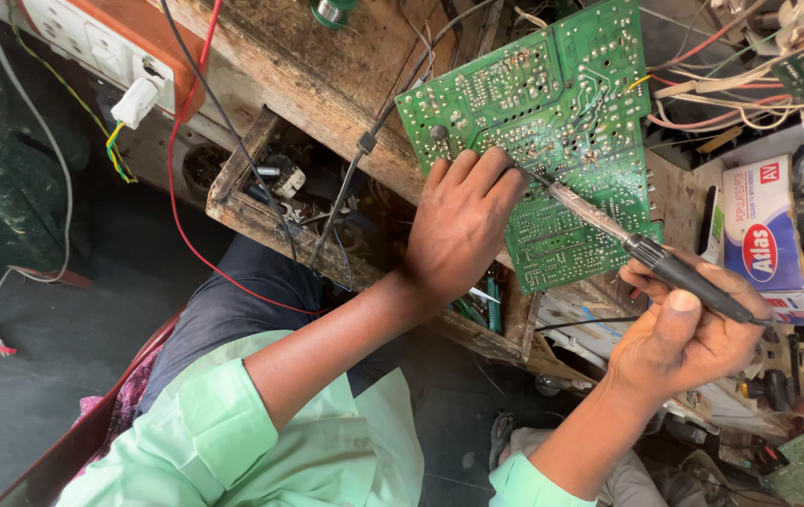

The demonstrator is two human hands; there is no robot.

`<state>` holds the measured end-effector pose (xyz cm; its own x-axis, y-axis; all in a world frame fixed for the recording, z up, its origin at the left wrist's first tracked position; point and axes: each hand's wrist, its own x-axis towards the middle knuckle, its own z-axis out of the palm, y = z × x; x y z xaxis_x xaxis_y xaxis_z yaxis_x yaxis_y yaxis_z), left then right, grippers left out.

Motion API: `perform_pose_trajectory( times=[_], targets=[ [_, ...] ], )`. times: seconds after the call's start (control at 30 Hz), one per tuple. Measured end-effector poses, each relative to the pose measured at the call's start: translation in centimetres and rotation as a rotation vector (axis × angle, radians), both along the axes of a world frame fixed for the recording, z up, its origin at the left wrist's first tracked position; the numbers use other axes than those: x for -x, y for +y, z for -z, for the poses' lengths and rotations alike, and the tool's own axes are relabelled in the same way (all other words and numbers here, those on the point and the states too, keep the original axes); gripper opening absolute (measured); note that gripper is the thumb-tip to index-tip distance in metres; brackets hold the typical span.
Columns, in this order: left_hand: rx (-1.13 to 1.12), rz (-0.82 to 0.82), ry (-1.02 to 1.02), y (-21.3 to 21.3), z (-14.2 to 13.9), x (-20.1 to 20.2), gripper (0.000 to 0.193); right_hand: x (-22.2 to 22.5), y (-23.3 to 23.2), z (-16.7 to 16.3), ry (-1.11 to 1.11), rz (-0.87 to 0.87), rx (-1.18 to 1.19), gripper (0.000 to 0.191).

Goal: The person holds a green circuit board against the workbench and solders components onto it using a soldering iron, feeding solder wire from a spool held in the other hand. They reposition the board, work on different joints, and at one point handle a separate board with wiring before returning to soldering.

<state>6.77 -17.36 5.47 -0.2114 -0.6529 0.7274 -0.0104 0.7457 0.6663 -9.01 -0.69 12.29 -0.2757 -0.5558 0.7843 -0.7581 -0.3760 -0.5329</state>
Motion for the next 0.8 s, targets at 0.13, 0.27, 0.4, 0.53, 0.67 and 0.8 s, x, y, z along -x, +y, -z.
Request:
perform_pose_trajectory(
  times=[0.13,0.27,0.4,0.53,0.67,0.8],
  targets=[
    [0.003,0.022,-0.004,-0.2,-0.1,-0.4,0.027,-0.1,-0.1,0.2,-0.024,-0.005,0.031,0.033],
    [0.032,0.053,0.016,-0.6,-0.1,-1.0,0.029,-0.1,0.2,0.4,-0.069,0.005,0.059,0.036],
    [0.016,0.075,0.009,-0.6,-0.3,-1.2,0.026,0.3,0.3,0.6,-0.051,-0.001,0.050,0.036],
    [-0.003,0.105,0.043,-0.6,-0.2,-1.6,0.029,0.5,0.2,0.7,-0.045,-0.002,0.052,0.036],
    [-0.003,0.093,0.104,-0.6,0.0,-1.5,0.017,0.4,0.0,0.6,-0.036,0.010,0.051,0.036],
    [0.044,0.097,0.056,-0.6,0.4,-1.6,0.019,0.0,0.0,0.4,-0.013,0.007,0.034,0.035]
  ],
)
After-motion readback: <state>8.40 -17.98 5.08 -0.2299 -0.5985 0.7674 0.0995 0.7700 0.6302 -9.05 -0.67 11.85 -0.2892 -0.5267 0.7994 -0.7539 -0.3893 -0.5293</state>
